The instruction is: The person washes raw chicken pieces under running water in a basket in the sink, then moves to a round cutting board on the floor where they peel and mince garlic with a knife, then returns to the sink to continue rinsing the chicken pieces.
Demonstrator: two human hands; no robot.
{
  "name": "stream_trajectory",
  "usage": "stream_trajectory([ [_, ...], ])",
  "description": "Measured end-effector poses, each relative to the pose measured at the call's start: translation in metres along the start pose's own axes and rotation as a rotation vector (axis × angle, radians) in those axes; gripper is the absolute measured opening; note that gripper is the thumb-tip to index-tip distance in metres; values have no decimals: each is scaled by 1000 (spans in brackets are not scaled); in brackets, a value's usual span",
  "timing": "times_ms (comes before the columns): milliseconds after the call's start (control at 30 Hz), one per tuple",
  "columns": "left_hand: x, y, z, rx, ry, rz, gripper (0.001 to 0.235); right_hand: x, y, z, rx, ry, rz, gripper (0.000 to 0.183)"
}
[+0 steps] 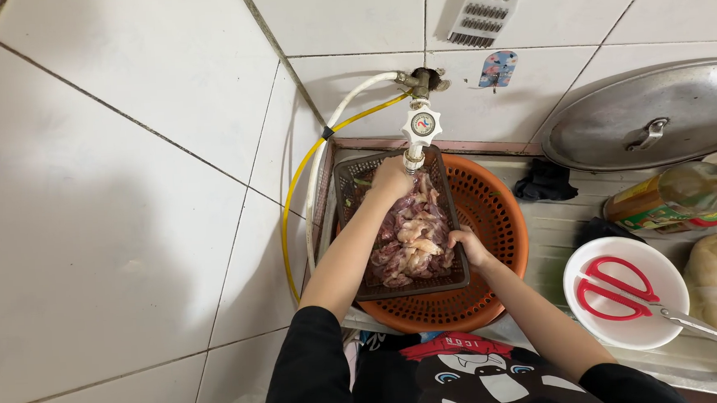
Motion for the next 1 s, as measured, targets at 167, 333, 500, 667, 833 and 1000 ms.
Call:
stream_trajectory([
  [167, 15, 20, 40, -522, 88, 30, 18, -14, 8, 10, -16, -39, 15, 12],
  [333, -2, -7, 80, -165, -383, 131, 32, -10, -2, 1, 5, -66, -14, 11],
  [500, 46, 83, 27, -770, -220, -23, 23, -29, 7, 16, 20, -33, -3, 17],
  [667, 29, 48, 45, -601, -148, -52, 30, -11, -3, 4, 6, -49, -19, 13],
  [833, 11, 20, 53, -563, -152, -8, 25, -21, 2, 5, 38, -20, -21, 19],
  [1000, -2, -3, 39, -426, 217, -79, 19, -23, 3, 6, 39, -30, -11, 23],
])
Point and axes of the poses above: each hand's wrist, its own y-axis away from the middle knuckle, its own z-axis out of the palm, x = y × z, the point moved 6 cm from there along -y, towards the middle knuckle, and after that the axes turned 13 degrees about -z, right-handed, at the moved point
